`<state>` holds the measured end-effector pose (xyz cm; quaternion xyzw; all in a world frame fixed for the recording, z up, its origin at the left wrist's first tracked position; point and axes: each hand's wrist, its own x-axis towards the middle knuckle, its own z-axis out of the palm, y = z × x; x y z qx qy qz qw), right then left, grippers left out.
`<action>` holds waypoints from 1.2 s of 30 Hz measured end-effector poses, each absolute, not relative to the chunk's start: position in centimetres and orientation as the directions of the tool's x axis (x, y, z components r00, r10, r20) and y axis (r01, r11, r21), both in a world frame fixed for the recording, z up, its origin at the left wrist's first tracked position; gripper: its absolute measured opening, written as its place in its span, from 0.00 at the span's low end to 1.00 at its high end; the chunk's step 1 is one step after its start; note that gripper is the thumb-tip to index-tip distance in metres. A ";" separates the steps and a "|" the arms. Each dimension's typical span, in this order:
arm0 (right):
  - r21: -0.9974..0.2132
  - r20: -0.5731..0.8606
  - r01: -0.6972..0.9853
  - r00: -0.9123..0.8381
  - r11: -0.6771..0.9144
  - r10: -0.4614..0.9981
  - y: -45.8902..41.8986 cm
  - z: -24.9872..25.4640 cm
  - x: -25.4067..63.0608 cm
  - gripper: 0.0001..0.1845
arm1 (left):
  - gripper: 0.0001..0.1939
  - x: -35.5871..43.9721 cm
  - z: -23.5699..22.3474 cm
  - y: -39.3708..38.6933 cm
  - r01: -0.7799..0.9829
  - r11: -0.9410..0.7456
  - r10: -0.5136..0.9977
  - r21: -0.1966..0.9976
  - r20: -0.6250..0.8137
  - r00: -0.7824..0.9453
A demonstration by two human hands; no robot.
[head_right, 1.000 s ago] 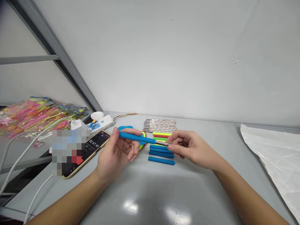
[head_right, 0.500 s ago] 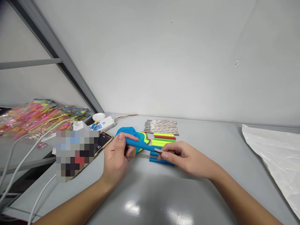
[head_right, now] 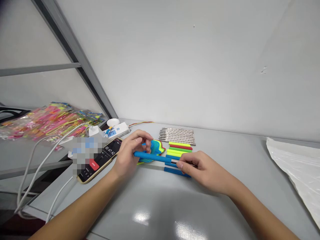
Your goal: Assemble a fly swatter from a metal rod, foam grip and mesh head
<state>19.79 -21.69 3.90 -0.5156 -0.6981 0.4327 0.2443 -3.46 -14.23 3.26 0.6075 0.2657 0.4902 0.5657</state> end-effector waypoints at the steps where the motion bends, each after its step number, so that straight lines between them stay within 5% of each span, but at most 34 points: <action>1: -0.838 -0.101 0.533 -0.358 0.114 0.928 -21.8 3.9 19.7 0.20 | 0.13 -3.6 3.5 -14.0 -0.243 -0.173 0.850 0.955 0.269 0.453; 5: -0.785 -0.059 0.587 -0.390 0.199 0.919 -22.1 3.9 19.1 0.19 | 0.22 -3.7 3.9 -13.8 -0.215 -0.019 0.740 0.976 0.158 0.654; 13: -0.728 -0.075 0.653 -0.379 0.209 0.922 -22.1 4.0 19.6 0.18 | 0.27 -2.9 2.8 -14.3 -0.156 0.130 0.682 0.979 0.026 0.731; 36: -0.689 -0.135 0.697 -0.393 0.199 0.910 -22.4 3.9 18.9 0.21 | 0.27 -2.1 1.5 -15.2 -0.178 0.137 0.685 0.974 0.037 0.728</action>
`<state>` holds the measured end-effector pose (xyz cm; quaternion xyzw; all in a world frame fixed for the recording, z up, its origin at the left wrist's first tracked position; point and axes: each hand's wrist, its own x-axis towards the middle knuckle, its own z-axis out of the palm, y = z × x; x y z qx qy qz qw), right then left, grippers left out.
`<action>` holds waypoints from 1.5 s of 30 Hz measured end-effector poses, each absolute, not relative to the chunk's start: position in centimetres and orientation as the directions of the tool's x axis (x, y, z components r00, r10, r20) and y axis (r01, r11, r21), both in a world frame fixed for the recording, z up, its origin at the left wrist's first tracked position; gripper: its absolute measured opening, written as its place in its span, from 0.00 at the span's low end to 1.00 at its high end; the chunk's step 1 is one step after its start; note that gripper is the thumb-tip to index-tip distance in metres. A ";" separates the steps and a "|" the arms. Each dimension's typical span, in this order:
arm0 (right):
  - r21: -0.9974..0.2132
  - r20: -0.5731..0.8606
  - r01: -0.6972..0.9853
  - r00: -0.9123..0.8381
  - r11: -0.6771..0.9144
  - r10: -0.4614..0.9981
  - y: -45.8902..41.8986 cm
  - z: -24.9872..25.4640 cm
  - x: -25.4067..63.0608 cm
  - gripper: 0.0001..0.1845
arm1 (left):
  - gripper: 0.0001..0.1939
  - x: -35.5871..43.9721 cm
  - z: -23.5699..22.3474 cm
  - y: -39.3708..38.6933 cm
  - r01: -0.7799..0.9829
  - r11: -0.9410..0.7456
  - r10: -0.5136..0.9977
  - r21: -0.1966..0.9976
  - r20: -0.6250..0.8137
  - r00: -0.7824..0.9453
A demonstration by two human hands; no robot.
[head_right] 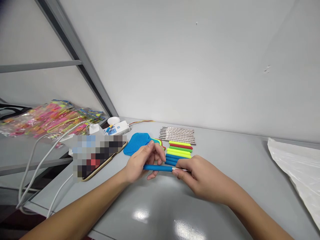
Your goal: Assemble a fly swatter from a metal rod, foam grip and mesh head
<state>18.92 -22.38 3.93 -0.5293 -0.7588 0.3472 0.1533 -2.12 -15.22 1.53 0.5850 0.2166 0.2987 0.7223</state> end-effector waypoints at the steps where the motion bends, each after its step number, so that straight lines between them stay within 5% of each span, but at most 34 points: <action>1: -0.688 -0.132 0.697 -0.396 0.204 0.909 -22.4 4.0 19.0 0.21 | 0.27 -2.1 1.5 -15.3 -0.184 0.139 0.686 0.973 0.039 0.727; 10: -0.651 -0.085 0.710 -0.418 0.267 0.904 -22.5 4.5 18.8 0.21 | 0.27 -1.9 1.2 -15.3 -0.157 0.116 0.690 0.981 0.033 0.723; 17: -0.683 -0.088 0.694 -0.387 0.228 0.918 -22.3 5.7 20.6 0.13 | 0.18 -2.0 2.2 -16.3 0.253 -0.048 0.528 0.966 -0.190 0.828; 22: -0.764 -0.193 0.641 -0.336 0.073 0.922 -21.8 6.1 21.8 0.16 | 0.13 -1.4 1.4 -17.3 0.229 0.252 0.166 0.940 -0.275 0.947; 25: -0.773 -0.170 0.629 -0.328 0.080 0.929 -21.0 6.2 22.2 0.19 | 0.10 -1.1 0.7 -17.0 0.231 0.520 -0.017 0.822 -0.260 0.965; 31: -0.857 0.108 0.476 -0.210 0.198 0.972 -16.0 7.8 21.0 0.22 | 0.29 -1.0 0.2 -16.9 0.212 0.562 -0.124 0.799 -0.172 0.977; 36: -0.696 -0.054 0.684 -0.353 0.218 0.934 -10.5 6.6 14.2 0.24 | 0.29 -0.5 -0.7 -17.4 0.178 0.474 -0.161 0.863 -0.113 0.980; 40: -0.558 -0.046 0.786 -0.350 0.267 0.935 -6.6 3.4 9.4 0.34 | 0.14 0.4 -2.9 -16.8 0.137 0.519 -0.210 0.843 -0.030 0.977; 45: -0.527 -0.068 0.788 -0.413 0.319 0.908 -3.7 0.8 7.3 0.38 | 0.08 2.2 -5.8 -16.1 0.163 0.592 -0.307 0.789 0.034 0.951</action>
